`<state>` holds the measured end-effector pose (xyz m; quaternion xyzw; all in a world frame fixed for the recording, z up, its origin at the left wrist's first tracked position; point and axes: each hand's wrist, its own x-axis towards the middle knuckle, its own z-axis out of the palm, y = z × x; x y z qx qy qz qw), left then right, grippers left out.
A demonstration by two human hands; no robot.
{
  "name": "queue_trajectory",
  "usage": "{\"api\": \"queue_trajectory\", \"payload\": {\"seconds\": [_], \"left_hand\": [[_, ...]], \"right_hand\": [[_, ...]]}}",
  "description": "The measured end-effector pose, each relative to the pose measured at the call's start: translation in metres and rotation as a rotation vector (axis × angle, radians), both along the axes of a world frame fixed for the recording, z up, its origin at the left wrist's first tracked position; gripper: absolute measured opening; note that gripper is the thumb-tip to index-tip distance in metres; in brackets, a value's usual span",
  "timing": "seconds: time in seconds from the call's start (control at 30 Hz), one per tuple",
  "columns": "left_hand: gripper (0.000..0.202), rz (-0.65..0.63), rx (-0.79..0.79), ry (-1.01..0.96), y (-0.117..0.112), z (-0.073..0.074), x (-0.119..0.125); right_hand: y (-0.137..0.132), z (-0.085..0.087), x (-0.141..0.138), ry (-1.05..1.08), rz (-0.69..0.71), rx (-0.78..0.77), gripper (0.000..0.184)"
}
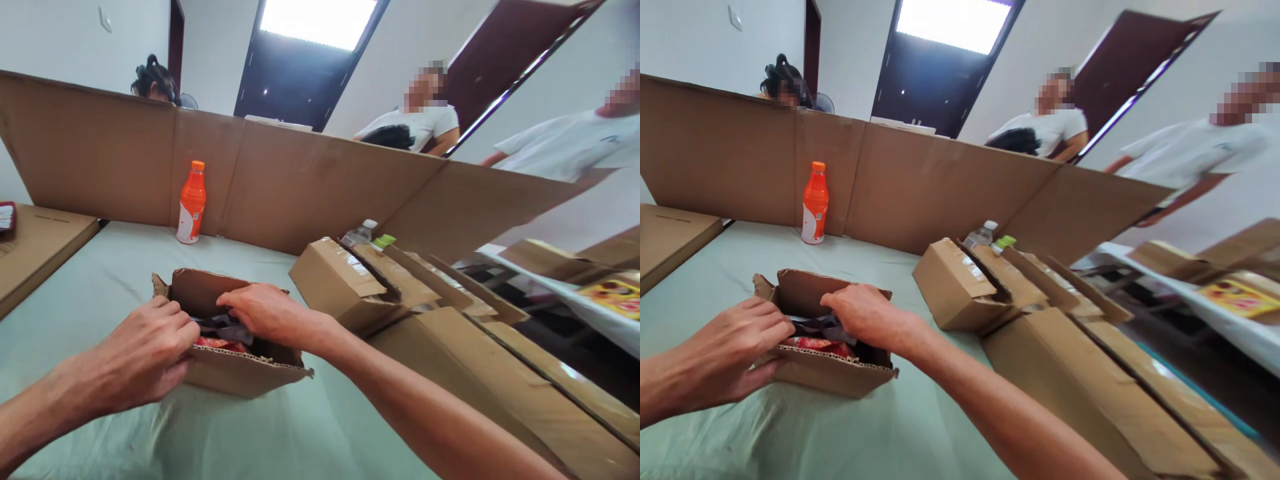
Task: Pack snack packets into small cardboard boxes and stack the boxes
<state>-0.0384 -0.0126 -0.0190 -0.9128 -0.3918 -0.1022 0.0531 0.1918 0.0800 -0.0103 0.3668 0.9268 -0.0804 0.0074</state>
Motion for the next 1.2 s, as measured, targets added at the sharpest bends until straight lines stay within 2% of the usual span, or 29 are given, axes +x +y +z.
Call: {"api": "queue_trajectory", "payload": {"seconds": [0.1,0.17,0.23,0.33,0.47,0.53,0.6,0.7,0.73,0.77,0.8,0.9,0.97,1.03,1.1,1.2], "left_hand": [[0.030,-0.058,0.211,-0.186,-0.011,-0.009,-0.016],[0.043,0.034,0.291,-0.301,-0.016,-0.017,-0.027],[0.050,0.161,0.289,-0.405,-0.019,-0.027,-0.036],[0.057,0.230,0.197,-0.542,-0.017,-0.049,-0.038],[0.052,0.200,0.111,-0.653,-0.012,-0.074,-0.027],[0.048,0.203,0.118,-0.667,-0.009,-0.078,-0.024],[0.043,0.205,0.131,-0.658,-0.007,-0.076,-0.023],[0.039,0.200,0.129,-0.611,-0.004,-0.066,-0.023],[0.038,0.209,0.135,-0.606,-0.003,-0.063,-0.022],[0.038,0.223,0.151,-0.613,-0.003,-0.061,-0.021],[0.038,0.245,0.169,-0.629,-0.002,-0.059,-0.020],[0.044,0.304,0.198,-0.673,0.001,-0.062,-0.017],[0.045,0.303,0.156,-0.671,0.006,-0.069,-0.018],[0.039,0.290,0.079,-0.655,0.013,-0.079,-0.021],[0.037,0.284,-0.007,-0.622,0.020,-0.088,-0.024],[0.040,0.273,-0.081,-0.622,0.027,-0.096,-0.025]], "right_hand": [[-0.009,0.003,0.024,0.287,-0.038,0.117,0.028],[-0.016,0.003,0.043,0.483,-0.084,0.191,0.027],[-0.021,0.001,0.057,0.606,-0.141,0.215,0.026],[-0.024,-0.009,0.063,0.670,-0.191,0.158,0.024],[-0.022,-0.029,0.052,0.697,-0.126,-0.089,0.026],[-0.020,-0.037,0.047,0.724,-0.071,-0.241,0.026],[-0.019,-0.039,0.048,0.827,-0.076,-0.263,0.027],[-0.018,-0.033,0.055,1.030,-0.223,0.036,0.025],[-0.016,-0.030,0.058,1.038,-0.271,0.123,0.027],[-0.014,-0.028,0.061,1.008,-0.295,0.145,0.033],[-0.013,-0.028,0.065,0.949,-0.287,0.095,0.040],[-0.013,-0.037,0.075,0.768,-0.146,-0.196,0.058],[-0.020,-0.050,0.082,0.752,-0.047,-0.245,0.067],[-0.030,-0.065,0.088,0.739,0.027,-0.171,0.073],[-0.040,-0.079,0.091,0.641,0.084,-0.062,0.082],[-0.049,-0.094,0.091,0.466,0.093,0.094,0.087]]}}
